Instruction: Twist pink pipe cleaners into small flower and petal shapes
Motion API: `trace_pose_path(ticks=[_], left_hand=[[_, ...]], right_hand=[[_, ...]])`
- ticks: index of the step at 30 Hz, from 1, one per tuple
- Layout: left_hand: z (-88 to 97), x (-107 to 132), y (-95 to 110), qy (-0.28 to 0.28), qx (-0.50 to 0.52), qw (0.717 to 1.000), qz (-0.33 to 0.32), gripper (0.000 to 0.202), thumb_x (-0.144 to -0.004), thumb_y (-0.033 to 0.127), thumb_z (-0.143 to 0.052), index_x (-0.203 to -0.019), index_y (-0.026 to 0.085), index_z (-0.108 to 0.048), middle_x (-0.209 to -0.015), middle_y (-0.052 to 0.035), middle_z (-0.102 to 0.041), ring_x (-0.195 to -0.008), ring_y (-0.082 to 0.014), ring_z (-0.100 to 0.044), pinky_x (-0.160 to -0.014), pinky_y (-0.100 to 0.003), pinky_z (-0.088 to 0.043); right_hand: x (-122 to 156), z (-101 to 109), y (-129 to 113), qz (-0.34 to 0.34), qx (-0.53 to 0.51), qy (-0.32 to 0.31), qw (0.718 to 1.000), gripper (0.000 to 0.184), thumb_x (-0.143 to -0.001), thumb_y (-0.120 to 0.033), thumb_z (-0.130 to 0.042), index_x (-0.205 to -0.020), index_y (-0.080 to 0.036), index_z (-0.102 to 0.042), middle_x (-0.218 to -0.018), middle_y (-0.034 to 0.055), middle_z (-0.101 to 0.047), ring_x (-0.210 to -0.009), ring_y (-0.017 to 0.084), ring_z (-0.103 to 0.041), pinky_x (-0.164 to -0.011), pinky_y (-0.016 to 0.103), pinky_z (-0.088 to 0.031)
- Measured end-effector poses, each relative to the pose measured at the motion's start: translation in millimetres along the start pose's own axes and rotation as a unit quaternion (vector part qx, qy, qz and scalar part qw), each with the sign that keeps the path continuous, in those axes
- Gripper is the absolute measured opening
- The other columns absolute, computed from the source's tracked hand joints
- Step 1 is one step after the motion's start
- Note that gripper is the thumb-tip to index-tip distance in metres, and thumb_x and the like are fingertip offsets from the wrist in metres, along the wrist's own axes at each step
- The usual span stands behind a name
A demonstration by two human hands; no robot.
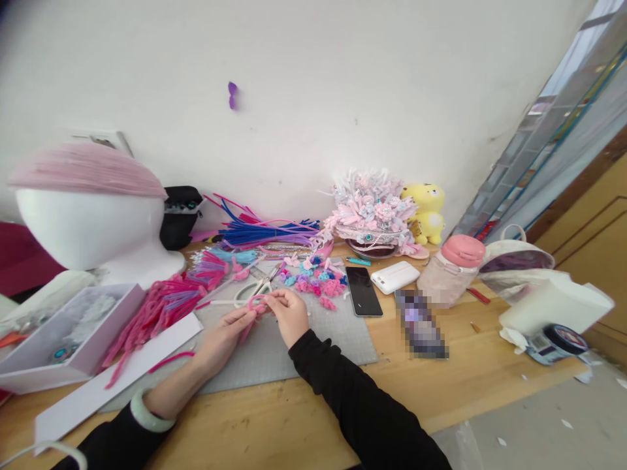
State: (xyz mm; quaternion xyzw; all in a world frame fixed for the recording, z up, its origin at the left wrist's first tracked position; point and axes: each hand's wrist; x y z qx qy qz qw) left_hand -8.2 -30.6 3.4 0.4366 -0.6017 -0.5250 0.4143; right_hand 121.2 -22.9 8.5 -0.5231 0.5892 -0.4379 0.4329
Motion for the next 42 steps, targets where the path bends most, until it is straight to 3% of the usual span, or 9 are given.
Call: trace_pose_path(ticks=[6, 11, 15, 21, 25, 29, 35, 39, 42], left_hand=[[1.1, 1, 2, -0.004, -0.049, 0.998, -0.043, 0.017, -0.072, 0.030, -0.053, -0.072, 0.018, -0.065, -0.050, 0.0034, -0.044, -0.053, -0.0100, -0.036, -0.053, -0.021, -0.028], [0.8, -1, 2, 0.014, -0.014, 0.999, -0.032, 0.017, -0.070, 0.030, -0.056, -0.080, 0.019, -0.065, -0.059, 0.0020, -0.052, -0.055, -0.0108, -0.038, -0.052, -0.022, -0.028], [-1.1, -1, 5, 0.053, 0.079, 0.995, -0.032, 0.015, -0.065, 0.029, -0.061, -0.074, 0.018, -0.066, -0.058, 0.0016, -0.055, -0.060, -0.0126, -0.044, -0.058, -0.023, -0.032], [-0.2, -2, 4, 0.071, 0.132, 0.989, -0.015, 0.017, -0.063, 0.030, -0.063, -0.072, 0.015, -0.063, -0.062, -0.0001, -0.056, -0.062, -0.0123, -0.046, -0.060, -0.022, -0.034], [0.6, -2, -1, 0.047, 0.149, 0.988, 0.004, 0.025, -0.068, 0.039, -0.056, -0.065, 0.015, -0.057, -0.065, -0.0012, -0.055, -0.061, -0.0123, -0.047, -0.060, -0.023, -0.035], [-0.8, -1, -1, -0.003, 0.149, 0.988, 0.031, 0.036, -0.073, 0.047, -0.045, -0.061, 0.015, -0.055, -0.063, -0.0019, -0.055, -0.058, -0.0118, -0.046, -0.059, -0.023, -0.036], [-1.2, 0, 3, -0.012, 0.125, 0.992, 0.031, 0.022, -0.066, 0.033, -0.060, -0.076, 0.014, -0.060, -0.061, 0.0007, -0.052, -0.054, -0.0082, -0.044, -0.053, -0.019, -0.034], [-0.5, -2, 0, 0.022, 0.080, 0.996, 0.032, 0.020, -0.067, 0.034, -0.058, -0.072, 0.015, -0.058, -0.054, 0.0042, -0.047, -0.045, -0.0059, -0.036, -0.043, -0.017, -0.027], [1.8, -5, 1, 0.063, 0.079, 0.995, 0.012, 0.020, -0.069, 0.035, -0.056, -0.071, 0.015, -0.057, -0.051, 0.0056, -0.043, -0.045, -0.0059, -0.034, -0.042, -0.017, -0.026]], right_hand=[[4, -2, 0, 0.046, 0.019, 0.002, 0.999, 0.008, -0.065, -0.025, -0.058, -0.063, -0.017, -0.057, -0.056, -0.0022, -0.060, -0.058, 0.013, -0.056, -0.059, 0.024, -0.044], [6, -3, 5, 0.084, 0.066, 0.022, 0.994, 0.012, -0.069, -0.026, -0.055, -0.068, -0.016, -0.062, -0.065, 0.0012, -0.063, -0.067, 0.015, -0.057, -0.067, 0.026, -0.044], [9, -4, 8, 0.125, 0.124, 0.021, 0.984, 0.015, -0.072, -0.026, -0.052, -0.075, -0.017, -0.064, -0.076, 0.0032, -0.063, -0.074, 0.015, -0.056, -0.069, 0.026, -0.044], [9, -5, 12, 0.100, 0.129, -0.009, 0.986, 0.018, -0.074, -0.028, -0.049, -0.077, -0.017, -0.063, -0.069, 0.0024, -0.063, -0.065, 0.015, -0.057, -0.062, 0.026, -0.046], [7, -2, 9, 0.103, 0.144, -0.003, 0.984, 0.018, -0.074, -0.027, -0.048, -0.078, -0.017, -0.062, -0.069, 0.0027, -0.063, -0.065, 0.015, -0.058, -0.062, 0.025, -0.047], [5, 3, 4, 0.156, 0.210, 0.011, 0.965, 0.018, -0.075, -0.023, -0.047, -0.078, -0.017, -0.063, -0.072, 0.0036, -0.063, -0.067, 0.015, -0.057, -0.064, 0.025, -0.045], [6, 6, -5, 0.236, 0.265, 0.003, 0.935, 0.020, -0.077, -0.021, -0.044, -0.079, -0.017, -0.063, -0.074, 0.0043, -0.061, -0.069, 0.014, -0.055, -0.063, 0.024, -0.043], [14, 5, -11, 0.258, 0.315, -0.046, 0.912, 0.021, -0.078, -0.023, -0.043, -0.080, -0.018, -0.063, -0.067, 0.0027, -0.059, -0.058, 0.012, -0.051, -0.055, 0.022, -0.041], [20, 4, -13, 0.285, 0.352, -0.125, 0.883, 0.022, -0.078, -0.025, -0.042, -0.082, -0.020, -0.063, -0.068, 0.0018, -0.060, -0.057, 0.012, -0.051, -0.056, 0.022, -0.041]])
Point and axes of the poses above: each hand's wrist, its own x-axis away from the middle knuckle, its own z-axis out of the back of the hand, y = z × x
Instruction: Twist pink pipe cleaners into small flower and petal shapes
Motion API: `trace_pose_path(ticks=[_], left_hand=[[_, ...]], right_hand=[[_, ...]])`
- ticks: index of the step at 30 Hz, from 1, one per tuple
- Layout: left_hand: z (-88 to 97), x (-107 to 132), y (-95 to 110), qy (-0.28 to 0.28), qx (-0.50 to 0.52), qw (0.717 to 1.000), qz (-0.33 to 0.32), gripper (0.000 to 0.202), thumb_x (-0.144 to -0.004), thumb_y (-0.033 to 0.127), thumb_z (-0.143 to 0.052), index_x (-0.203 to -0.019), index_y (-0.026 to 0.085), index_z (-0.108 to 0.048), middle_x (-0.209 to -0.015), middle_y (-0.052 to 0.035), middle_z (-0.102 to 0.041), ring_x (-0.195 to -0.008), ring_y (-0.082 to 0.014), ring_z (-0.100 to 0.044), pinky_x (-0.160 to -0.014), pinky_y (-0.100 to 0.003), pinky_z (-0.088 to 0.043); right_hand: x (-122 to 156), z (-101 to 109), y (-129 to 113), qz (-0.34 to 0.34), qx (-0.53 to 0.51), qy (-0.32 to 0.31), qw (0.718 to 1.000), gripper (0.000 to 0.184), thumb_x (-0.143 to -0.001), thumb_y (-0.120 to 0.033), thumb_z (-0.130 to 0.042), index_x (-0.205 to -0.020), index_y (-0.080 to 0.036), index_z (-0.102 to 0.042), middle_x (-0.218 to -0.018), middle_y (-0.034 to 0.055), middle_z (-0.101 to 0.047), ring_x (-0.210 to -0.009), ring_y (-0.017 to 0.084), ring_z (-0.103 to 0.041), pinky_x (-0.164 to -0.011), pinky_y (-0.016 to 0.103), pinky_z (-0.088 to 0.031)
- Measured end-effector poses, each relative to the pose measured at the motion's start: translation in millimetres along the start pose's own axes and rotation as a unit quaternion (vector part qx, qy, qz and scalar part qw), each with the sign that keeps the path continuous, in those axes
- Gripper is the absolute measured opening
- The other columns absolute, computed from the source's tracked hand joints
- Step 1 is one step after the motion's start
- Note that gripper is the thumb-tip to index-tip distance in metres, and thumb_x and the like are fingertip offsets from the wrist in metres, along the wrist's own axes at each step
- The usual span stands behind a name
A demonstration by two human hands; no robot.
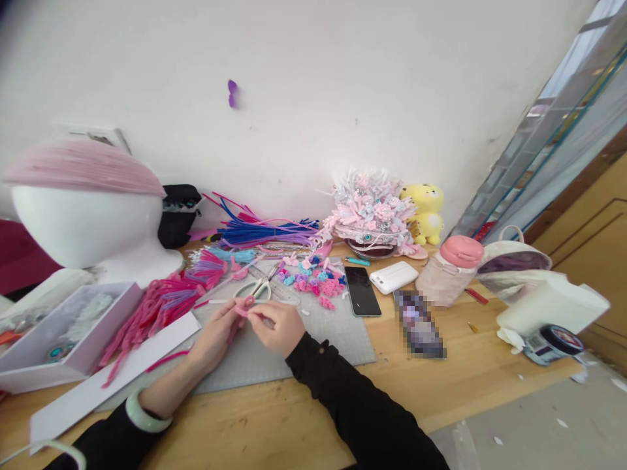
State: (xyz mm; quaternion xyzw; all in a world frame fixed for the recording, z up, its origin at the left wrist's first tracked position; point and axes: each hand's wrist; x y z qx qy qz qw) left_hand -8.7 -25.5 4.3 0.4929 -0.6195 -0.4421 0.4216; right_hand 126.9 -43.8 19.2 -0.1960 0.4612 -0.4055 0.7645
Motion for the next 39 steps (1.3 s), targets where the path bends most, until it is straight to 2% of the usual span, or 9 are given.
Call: trace_pose_path(ticks=[7, 13, 17, 21, 24, 27, 31, 34, 39], left_hand=[[14.8, -6, 15, 0.060, 0.091, 0.993, -0.049, 0.018, -0.069, 0.027, -0.058, -0.059, 0.014, -0.050, -0.046, 0.0080, -0.033, -0.041, -0.0036, -0.028, -0.040, -0.016, -0.025], [20.0, -3, 31, -0.024, 0.237, 0.971, 0.009, 0.009, -0.070, 0.016, -0.053, -0.063, 0.013, -0.051, -0.044, 0.0088, -0.030, -0.037, -0.0018, -0.026, -0.040, -0.015, -0.027], [18.3, 3, 33, -0.107, 0.180, 0.977, 0.052, 0.012, -0.073, 0.019, -0.049, -0.064, 0.013, -0.055, -0.034, 0.0088, -0.027, -0.032, -0.0031, -0.023, -0.037, -0.017, -0.023], [18.1, 11, 34, -0.211, 0.059, 0.971, 0.094, 0.020, -0.073, 0.025, -0.050, -0.057, 0.015, -0.055, -0.029, 0.0042, -0.039, -0.029, -0.0048, -0.027, -0.035, -0.020, -0.019], [20.3, 16, 35, -0.303, -0.005, 0.937, 0.173, 0.017, -0.071, 0.028, -0.054, -0.060, 0.016, -0.055, -0.032, 0.0009, -0.048, -0.025, -0.0050, -0.028, -0.031, -0.019, -0.013], [22.1, 17, 34, -0.334, 0.006, 0.921, 0.200, 0.018, -0.071, 0.030, -0.053, -0.059, 0.016, -0.055, -0.036, -0.0021, -0.054, -0.025, -0.0075, -0.036, -0.029, -0.019, -0.018], [17.7, 14, 32, -0.248, 0.096, 0.960, 0.091, 0.015, -0.070, 0.026, -0.055, -0.060, 0.016, -0.058, -0.072, -0.0090, -0.065, -0.061, -0.0170, -0.059, -0.050, -0.024, -0.043], [15.8, 8, 33, -0.158, 0.196, 0.968, -0.002, 0.019, -0.071, 0.025, -0.054, -0.055, 0.017, -0.059, -0.105, -0.0077, -0.058, -0.103, -0.0244, -0.048, -0.077, -0.033, -0.043], [33.9, -4, 42, -0.025, 0.330, 0.941, -0.075, 0.021, -0.071, 0.023, -0.052, -0.051, 0.019, -0.057, -0.104, 0.0004, -0.060, -0.111, -0.0198, -0.043, -0.086, -0.031, -0.041]], right_hand=[[2, -7, 11, 0.091, 0.158, -0.105, 0.978, 0.021, -0.074, -0.020, -0.045, -0.062, -0.022, -0.063, -0.056, -0.0003, -0.061, -0.056, 0.012, -0.053, -0.062, 0.023, -0.038], [-2, -6, 27, -0.045, 0.288, -0.074, 0.954, 0.019, -0.073, -0.026, -0.050, -0.063, -0.022, -0.065, -0.056, 0.0025, -0.063, -0.051, 0.015, -0.055, -0.047, 0.024, -0.032], [-8, 8, 38, -0.098, 0.327, -0.041, 0.939, 0.017, -0.076, -0.024, -0.049, -0.072, -0.022, -0.066, -0.064, 0.0051, -0.065, -0.056, 0.017, -0.056, -0.047, 0.025, -0.031], [-17, 31, 48, -0.068, 0.319, 0.016, 0.945, 0.017, -0.078, -0.019, -0.049, -0.078, -0.022, -0.065, -0.074, 0.0042, -0.066, -0.069, 0.018, -0.055, -0.059, 0.026, -0.035], [-20, 44, 51, -0.006, 0.308, 0.041, 0.950, 0.020, -0.079, -0.016, -0.046, -0.077, -0.024, -0.065, -0.076, 0.0014, -0.066, -0.075, 0.017, -0.052, -0.069, 0.027, -0.032], [-20, 49, 49, 0.035, 0.309, 0.070, 0.948, 0.019, -0.081, -0.021, -0.046, -0.077, -0.026, -0.064, -0.075, -0.0006, -0.066, -0.082, 0.018, -0.050, -0.078, 0.031, -0.026], [-18, 45, 49, 0.054, 0.302, 0.084, 0.948, 0.018, -0.081, -0.023, -0.046, -0.078, -0.025, -0.064, -0.074, -0.0009, -0.066, -0.084, 0.017, -0.049, -0.081, 0.033, -0.023], [-16, 40, 49, 0.052, 0.287, 0.064, 0.954, 0.018, -0.081, -0.022, -0.046, -0.081, -0.023, -0.064, -0.074, 0.0011, -0.065, -0.079, 0.017, -0.050, -0.078, 0.033, -0.027], [-11, 28, 43, 0.022, 0.230, 0.034, 0.972, 0.022, -0.082, -0.021, -0.042, -0.089, -0.020, -0.062, -0.082, 0.0062, -0.064, -0.075, 0.017, -0.054, -0.068, 0.028, -0.036]])
Point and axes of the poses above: each hand's wrist, its own x-axis away from the middle knuckle, its own z-axis out of the back of the hand, y = z × x
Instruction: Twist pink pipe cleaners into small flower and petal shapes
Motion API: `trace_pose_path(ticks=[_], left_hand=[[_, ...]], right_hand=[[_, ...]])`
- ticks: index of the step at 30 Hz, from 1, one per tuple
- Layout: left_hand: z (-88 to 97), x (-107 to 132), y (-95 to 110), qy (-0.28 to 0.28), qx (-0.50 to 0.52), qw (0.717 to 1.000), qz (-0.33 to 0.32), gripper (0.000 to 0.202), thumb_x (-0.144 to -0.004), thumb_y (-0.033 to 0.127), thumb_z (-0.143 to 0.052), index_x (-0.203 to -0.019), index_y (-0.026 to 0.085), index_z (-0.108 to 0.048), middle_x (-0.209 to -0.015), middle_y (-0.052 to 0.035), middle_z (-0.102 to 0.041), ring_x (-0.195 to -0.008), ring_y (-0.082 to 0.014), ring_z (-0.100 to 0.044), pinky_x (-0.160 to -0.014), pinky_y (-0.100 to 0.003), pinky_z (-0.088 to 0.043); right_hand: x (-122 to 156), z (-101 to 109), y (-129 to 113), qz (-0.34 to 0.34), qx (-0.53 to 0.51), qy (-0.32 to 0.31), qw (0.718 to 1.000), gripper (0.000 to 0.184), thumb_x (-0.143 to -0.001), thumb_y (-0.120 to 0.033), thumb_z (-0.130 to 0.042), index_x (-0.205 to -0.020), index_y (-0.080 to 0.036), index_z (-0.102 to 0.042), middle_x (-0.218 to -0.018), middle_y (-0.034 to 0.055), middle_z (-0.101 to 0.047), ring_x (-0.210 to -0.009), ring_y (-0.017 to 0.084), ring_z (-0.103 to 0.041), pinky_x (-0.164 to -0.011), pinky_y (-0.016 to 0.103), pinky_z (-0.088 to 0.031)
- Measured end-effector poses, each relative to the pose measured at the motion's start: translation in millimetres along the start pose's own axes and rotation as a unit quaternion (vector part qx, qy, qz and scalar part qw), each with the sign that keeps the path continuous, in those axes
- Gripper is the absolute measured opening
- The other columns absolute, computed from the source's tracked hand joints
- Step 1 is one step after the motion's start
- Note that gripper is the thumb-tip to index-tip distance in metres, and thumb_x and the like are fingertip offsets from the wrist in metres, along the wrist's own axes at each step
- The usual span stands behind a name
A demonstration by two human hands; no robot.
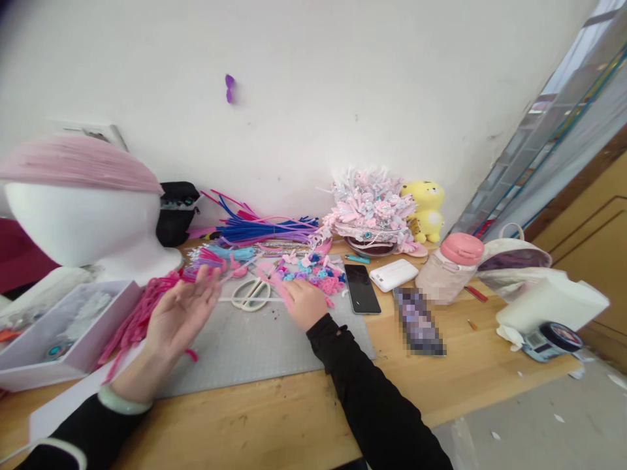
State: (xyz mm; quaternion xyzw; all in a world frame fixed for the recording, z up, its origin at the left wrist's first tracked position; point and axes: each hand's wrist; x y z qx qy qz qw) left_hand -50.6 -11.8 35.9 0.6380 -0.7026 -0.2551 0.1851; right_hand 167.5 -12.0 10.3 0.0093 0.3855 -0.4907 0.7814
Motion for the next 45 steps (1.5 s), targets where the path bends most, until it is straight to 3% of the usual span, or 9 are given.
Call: trace_pose_path(ticks=[3, 7, 10, 15, 20, 29, 36, 41, 45], left_hand=[[4.7, -5, 6, 0.021, -0.052, 0.998, -0.025, 0.013, -0.069, 0.019, -0.054, -0.078, 0.020, -0.063, -0.110, -0.0008, -0.057, -0.111, -0.0182, -0.043, -0.092, -0.029, -0.037], [1.5, -3, -7, -0.071, -0.185, 0.980, 0.018, 0.051, -0.060, 0.006, -0.060, -0.108, 0.021, -0.052, -0.124, -0.0039, -0.046, -0.118, -0.0203, -0.034, -0.099, -0.031, -0.026], [-0.5, 2, -20, -0.116, -0.249, 0.960, 0.046, 0.044, -0.068, 0.015, -0.058, -0.111, 0.023, -0.050, -0.125, -0.0040, -0.044, -0.118, -0.0211, -0.033, -0.098, -0.033, -0.025], [4.1, 6, -28, -0.081, -0.285, 0.955, 0.032, 0.032, -0.071, 0.025, -0.057, -0.103, 0.021, -0.055, -0.087, -0.0027, -0.059, -0.086, -0.0162, -0.052, -0.085, -0.030, -0.036], [0.8, 5, -24, -0.055, -0.182, 0.982, -0.007, 0.021, -0.075, 0.032, -0.051, -0.065, 0.015, -0.056, -0.054, 0.0036, -0.040, -0.054, -0.0081, -0.041, -0.063, -0.024, -0.039], [-9.7, 7, -13, 0.045, -0.037, 0.997, 0.059, 0.047, -0.080, 0.037, -0.038, -0.042, 0.016, -0.020, -0.039, 0.0061, -0.015, -0.035, -0.0066, -0.022, -0.037, -0.021, -0.023], [0.8, 0, -4, 0.096, -0.053, 0.994, -0.009, 0.044, -0.079, 0.033, -0.039, -0.043, 0.016, -0.021, -0.037, 0.0066, -0.018, -0.032, -0.0056, -0.020, -0.035, -0.021, -0.019], [6.2, -4, 2, 0.107, -0.103, 0.989, 0.027, 0.044, -0.079, 0.038, -0.030, -0.040, 0.018, -0.024, -0.034, 0.0061, -0.018, -0.030, -0.0066, -0.019, -0.033, -0.022, -0.017], [8.2, -4, 6, 0.094, -0.058, 0.993, 0.038, 0.044, -0.082, 0.035, -0.026, -0.041, 0.018, -0.020, -0.035, 0.0049, -0.020, -0.030, -0.0072, -0.021, -0.033, -0.022, -0.018]], right_hand=[[5, -6, -13, -0.017, -0.018, -0.023, 0.999, 0.022, -0.082, -0.023, -0.041, -0.089, -0.020, -0.062, -0.083, 0.0058, -0.065, -0.074, 0.016, -0.057, -0.065, 0.025, -0.038], [9, -12, -31, -0.023, -0.034, -0.076, 0.996, 0.023, -0.082, -0.024, -0.040, -0.088, -0.021, -0.062, -0.080, 0.0042, -0.065, -0.073, 0.014, -0.058, -0.063, 0.022, -0.039], [10, -14, -36, -0.026, -0.027, -0.110, 0.993, 0.023, -0.082, -0.024, -0.039, -0.089, -0.021, -0.061, -0.081, 0.0030, -0.065, -0.074, 0.014, -0.059, -0.064, 0.022, -0.039], [11, -18, -35, -0.020, 0.002, -0.148, 0.989, 0.024, -0.082, -0.026, -0.039, -0.091, -0.023, -0.061, -0.084, 0.0025, -0.065, -0.076, 0.015, -0.059, -0.063, 0.023, -0.040], [13, -22, -35, -0.005, 0.006, -0.158, 0.987, 0.024, -0.083, -0.027, -0.038, -0.091, -0.022, -0.060, -0.085, 0.0023, -0.065, -0.076, 0.014, -0.059, -0.063, 0.024, -0.040], [16, -27, -39, 0.045, 0.024, -0.163, 0.985, 0.024, -0.084, -0.026, -0.037, -0.090, -0.022, -0.060, -0.082, 0.0015, -0.065, -0.072, 0.013, -0.058, -0.057, 0.022, -0.036], [18, -28, -36, 0.047, 0.065, -0.180, 0.980, 0.023, -0.083, -0.024, -0.038, -0.084, -0.021, -0.061, -0.076, 0.0017, -0.065, -0.068, 0.013, -0.058, -0.054, 0.022, -0.034], [18, -28, -35, 0.057, 0.071, -0.195, 0.977, 0.023, -0.083, -0.024, -0.038, -0.083, -0.021, -0.061, -0.076, 0.0020, -0.065, -0.066, 0.012, -0.057, -0.054, 0.022, -0.034], [15, -25, -33, 0.034, 0.070, -0.180, 0.981, 0.023, -0.083, -0.023, -0.038, -0.085, -0.021, -0.061, -0.077, 0.0017, -0.065, -0.067, 0.012, -0.057, -0.056, 0.022, -0.035]])
Point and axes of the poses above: each hand's wrist, its own x-axis away from the middle knuckle, its own z-axis out of the back of the hand, y = z × x
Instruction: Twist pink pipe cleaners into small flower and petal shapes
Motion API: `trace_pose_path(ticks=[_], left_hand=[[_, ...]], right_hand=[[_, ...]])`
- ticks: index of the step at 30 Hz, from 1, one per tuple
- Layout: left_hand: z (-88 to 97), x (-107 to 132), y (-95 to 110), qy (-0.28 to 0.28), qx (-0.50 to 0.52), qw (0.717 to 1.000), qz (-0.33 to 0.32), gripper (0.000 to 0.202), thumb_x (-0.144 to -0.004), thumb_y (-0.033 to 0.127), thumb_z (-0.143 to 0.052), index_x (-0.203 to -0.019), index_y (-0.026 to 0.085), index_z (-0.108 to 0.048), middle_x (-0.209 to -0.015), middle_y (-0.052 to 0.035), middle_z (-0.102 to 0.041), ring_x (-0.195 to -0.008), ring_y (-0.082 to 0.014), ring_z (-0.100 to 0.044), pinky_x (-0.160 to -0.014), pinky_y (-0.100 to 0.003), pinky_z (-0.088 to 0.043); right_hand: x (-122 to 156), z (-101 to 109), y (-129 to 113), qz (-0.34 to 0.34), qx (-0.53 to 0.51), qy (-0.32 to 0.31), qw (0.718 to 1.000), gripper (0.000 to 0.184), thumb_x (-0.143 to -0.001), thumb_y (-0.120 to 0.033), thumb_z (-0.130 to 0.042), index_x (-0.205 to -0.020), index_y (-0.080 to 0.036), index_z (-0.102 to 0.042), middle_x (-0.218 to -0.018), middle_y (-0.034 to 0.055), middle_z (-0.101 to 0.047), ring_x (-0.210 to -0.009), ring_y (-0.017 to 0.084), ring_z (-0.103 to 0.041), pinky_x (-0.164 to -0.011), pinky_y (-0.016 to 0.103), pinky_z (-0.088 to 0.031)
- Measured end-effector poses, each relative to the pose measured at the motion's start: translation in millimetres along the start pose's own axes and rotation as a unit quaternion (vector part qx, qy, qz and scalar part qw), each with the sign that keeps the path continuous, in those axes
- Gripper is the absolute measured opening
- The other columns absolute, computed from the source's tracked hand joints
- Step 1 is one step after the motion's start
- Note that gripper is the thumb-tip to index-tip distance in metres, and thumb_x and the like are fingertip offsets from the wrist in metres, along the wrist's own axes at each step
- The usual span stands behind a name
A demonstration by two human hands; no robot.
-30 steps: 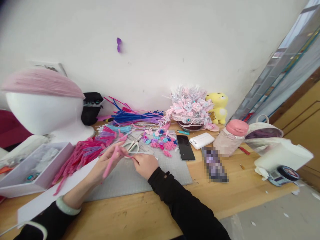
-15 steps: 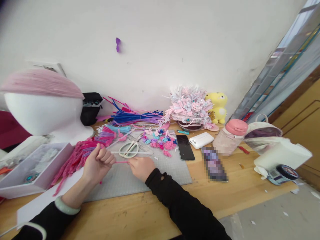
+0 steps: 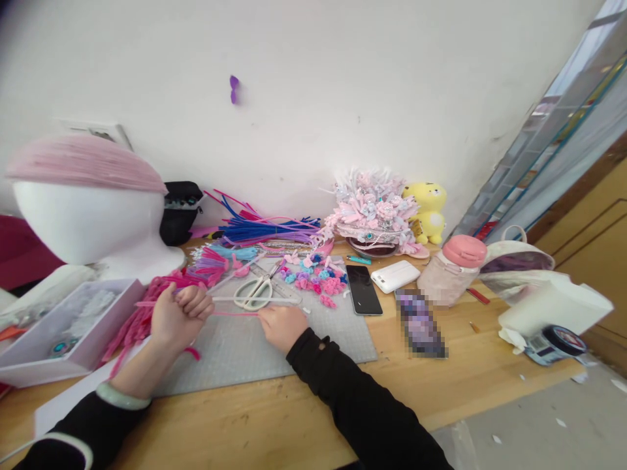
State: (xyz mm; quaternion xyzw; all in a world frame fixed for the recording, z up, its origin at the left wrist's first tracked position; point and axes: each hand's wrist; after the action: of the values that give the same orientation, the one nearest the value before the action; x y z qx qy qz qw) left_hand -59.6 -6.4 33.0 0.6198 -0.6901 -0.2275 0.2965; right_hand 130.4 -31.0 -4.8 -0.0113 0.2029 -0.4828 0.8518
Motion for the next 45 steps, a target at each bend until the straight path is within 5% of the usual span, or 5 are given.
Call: trace_pose_path(ticks=[10, 17, 26, 30, 45], left_hand=[[7.2, -7, 13, 0.032, 0.036, 0.994, 0.102, 0.040, -0.082, 0.031, -0.029, -0.046, 0.020, -0.015, -0.035, 0.0071, -0.015, -0.027, -0.0072, -0.019, -0.030, -0.023, -0.014], [10.8, -12, 19, 0.080, 0.017, 0.996, -0.045, 0.020, -0.070, 0.013, -0.036, -0.051, 0.018, -0.033, -0.043, 0.0046, -0.032, -0.036, -0.0068, -0.033, -0.035, -0.019, -0.028], [2.1, -7, -6, 0.002, -0.105, 0.987, -0.123, 0.012, -0.075, 0.020, -0.048, -0.082, 0.015, -0.055, -0.053, 0.0035, -0.045, -0.041, -0.0050, -0.037, -0.039, -0.015, -0.032], [-10.9, 8, -19, -0.049, -0.203, 0.975, -0.071, 0.024, -0.076, 0.034, -0.046, -0.095, 0.020, -0.052, -0.042, 0.0082, -0.037, -0.030, -0.0040, -0.021, -0.031, -0.015, -0.017], [-26.8, 34, -57, -0.187, -0.427, 0.870, 0.162, 0.038, -0.074, 0.048, -0.039, -0.053, 0.017, -0.045, -0.027, 0.0062, -0.036, -0.027, -0.0059, -0.021, -0.036, -0.022, -0.015]], right_hand=[[-1, 0, 4, 0.023, -0.068, 0.005, 0.997, 0.022, -0.082, -0.026, -0.041, -0.088, -0.021, -0.062, -0.082, 0.0020, -0.065, -0.073, 0.013, -0.058, -0.062, 0.022, -0.038], [-4, 21, 28, -0.089, -0.240, 0.051, 0.965, 0.021, -0.077, -0.023, -0.045, -0.087, -0.019, -0.064, -0.075, 0.0031, -0.065, -0.065, 0.013, -0.056, -0.059, 0.024, -0.040], [-14, 20, 28, -0.265, -0.756, 0.119, 0.587, 0.019, -0.057, -0.027, -0.068, -0.070, -0.014, -0.063, -0.063, 0.0006, -0.061, -0.048, 0.006, -0.050, -0.043, 0.017, -0.036], [-14, 22, 21, -0.258, -0.816, 0.122, 0.503, 0.019, -0.055, -0.022, -0.070, -0.072, -0.014, -0.064, -0.059, -0.0020, -0.056, -0.048, 0.004, -0.047, -0.045, 0.016, -0.039], [-12, 17, 6, -0.267, -0.762, 0.039, 0.588, 0.016, -0.054, -0.026, -0.070, -0.059, -0.013, -0.063, -0.053, -0.0025, -0.054, -0.046, 0.004, -0.041, -0.042, 0.017, -0.031]])
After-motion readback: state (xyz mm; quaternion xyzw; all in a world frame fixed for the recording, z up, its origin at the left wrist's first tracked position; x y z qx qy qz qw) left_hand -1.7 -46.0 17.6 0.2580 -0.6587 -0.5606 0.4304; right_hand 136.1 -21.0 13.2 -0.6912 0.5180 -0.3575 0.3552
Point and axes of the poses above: each hand's wrist, its own x-axis away from the middle knuckle, its own z-axis out of the back of the hand, y = z × x
